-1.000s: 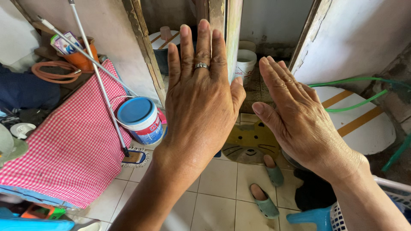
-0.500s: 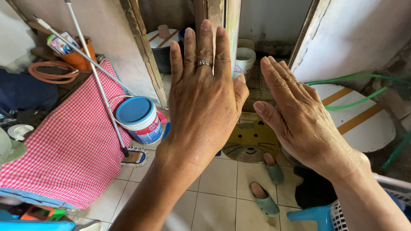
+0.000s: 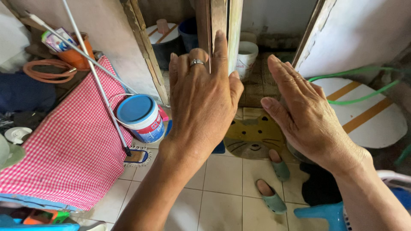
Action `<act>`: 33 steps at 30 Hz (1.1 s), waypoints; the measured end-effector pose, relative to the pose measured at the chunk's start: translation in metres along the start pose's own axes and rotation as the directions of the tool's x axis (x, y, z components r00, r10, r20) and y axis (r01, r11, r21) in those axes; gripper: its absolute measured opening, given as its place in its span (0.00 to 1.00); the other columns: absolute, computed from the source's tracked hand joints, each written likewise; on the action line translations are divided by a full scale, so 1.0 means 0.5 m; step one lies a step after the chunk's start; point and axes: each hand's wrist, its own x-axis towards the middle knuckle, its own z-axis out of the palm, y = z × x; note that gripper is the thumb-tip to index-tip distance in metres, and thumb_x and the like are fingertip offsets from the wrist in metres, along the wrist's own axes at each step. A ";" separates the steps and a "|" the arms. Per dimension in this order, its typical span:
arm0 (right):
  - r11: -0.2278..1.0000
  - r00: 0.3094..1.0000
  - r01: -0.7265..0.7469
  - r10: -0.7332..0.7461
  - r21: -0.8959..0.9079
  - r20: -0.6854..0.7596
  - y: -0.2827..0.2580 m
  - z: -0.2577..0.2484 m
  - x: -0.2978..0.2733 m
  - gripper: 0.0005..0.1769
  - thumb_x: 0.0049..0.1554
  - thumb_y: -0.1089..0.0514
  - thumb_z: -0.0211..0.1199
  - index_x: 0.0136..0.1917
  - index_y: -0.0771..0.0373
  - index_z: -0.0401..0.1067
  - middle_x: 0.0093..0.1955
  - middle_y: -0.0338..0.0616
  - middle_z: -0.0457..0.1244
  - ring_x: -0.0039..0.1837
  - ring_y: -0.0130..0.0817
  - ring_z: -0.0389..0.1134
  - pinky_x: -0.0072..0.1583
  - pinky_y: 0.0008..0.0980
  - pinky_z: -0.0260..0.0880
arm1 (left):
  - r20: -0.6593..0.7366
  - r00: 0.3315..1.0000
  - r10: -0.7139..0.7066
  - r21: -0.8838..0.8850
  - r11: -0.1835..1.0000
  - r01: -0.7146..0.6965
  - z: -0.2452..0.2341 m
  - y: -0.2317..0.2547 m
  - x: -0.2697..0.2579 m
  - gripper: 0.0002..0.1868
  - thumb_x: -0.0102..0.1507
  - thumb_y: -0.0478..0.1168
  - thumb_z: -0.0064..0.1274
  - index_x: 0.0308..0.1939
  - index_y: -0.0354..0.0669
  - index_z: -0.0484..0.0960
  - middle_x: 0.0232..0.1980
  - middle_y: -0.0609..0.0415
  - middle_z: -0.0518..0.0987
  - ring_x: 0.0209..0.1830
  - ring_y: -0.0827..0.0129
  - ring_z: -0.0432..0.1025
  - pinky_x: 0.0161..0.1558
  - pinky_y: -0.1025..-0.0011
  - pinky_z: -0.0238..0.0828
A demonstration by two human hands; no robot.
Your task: The person removes a yellow cat-shaped bath mat and a blue welcome mat from the floor, stacks them, and places a green cat-shaped mat in their place. They then retrieve a patterned cloth from a clothesline outside and place it on the floor near the doorway.
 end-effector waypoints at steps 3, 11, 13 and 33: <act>0.997 0.997 -0.072 0.073 -0.035 0.013 0.034 0.033 0.008 0.37 0.66 0.47 0.50 0.80 0.69 0.51 0.79 0.61 0.53 0.79 0.53 0.53 0.74 0.51 0.52 | 0.052 0.998 -0.018 -0.029 0.999 0.020 0.049 -0.024 0.002 0.34 0.67 0.44 0.53 0.72 0.25 0.65 0.44 0.35 0.77 0.46 0.46 0.71 0.61 0.44 0.63; 0.987 0.986 -0.162 0.163 -0.025 0.035 0.220 0.100 0.059 0.34 0.65 0.56 0.53 0.79 0.71 0.53 0.75 0.62 0.58 0.73 0.55 0.60 0.70 0.48 0.60 | 0.017 1.000 -0.001 -0.159 0.987 0.004 0.281 -0.046 0.062 0.30 0.65 0.39 0.53 0.70 0.29 0.68 0.47 0.36 0.79 0.49 0.49 0.74 0.55 0.52 0.70; 0.990 0.989 -0.139 0.141 -0.035 0.035 0.286 0.124 0.077 0.33 0.65 0.57 0.54 0.79 0.72 0.54 0.74 0.61 0.59 0.73 0.55 0.61 0.71 0.47 0.60 | 0.041 0.999 -0.020 -0.191 0.981 0.027 0.357 -0.046 0.088 0.28 0.66 0.38 0.52 0.68 0.30 0.69 0.48 0.37 0.79 0.49 0.50 0.75 0.53 0.52 0.71; 0.909 0.883 -0.407 0.416 -0.087 0.219 1.090 0.919 -0.014 0.27 0.61 0.61 0.52 0.74 0.62 0.63 0.68 0.52 0.64 0.68 0.51 0.64 0.68 0.44 0.64 | 0.621 0.778 -0.096 -0.255 0.913 0.317 1.493 -0.172 -0.156 0.28 0.65 0.34 0.44 0.71 0.46 0.70 0.71 0.31 0.67 0.70 0.43 0.63 0.61 0.52 0.66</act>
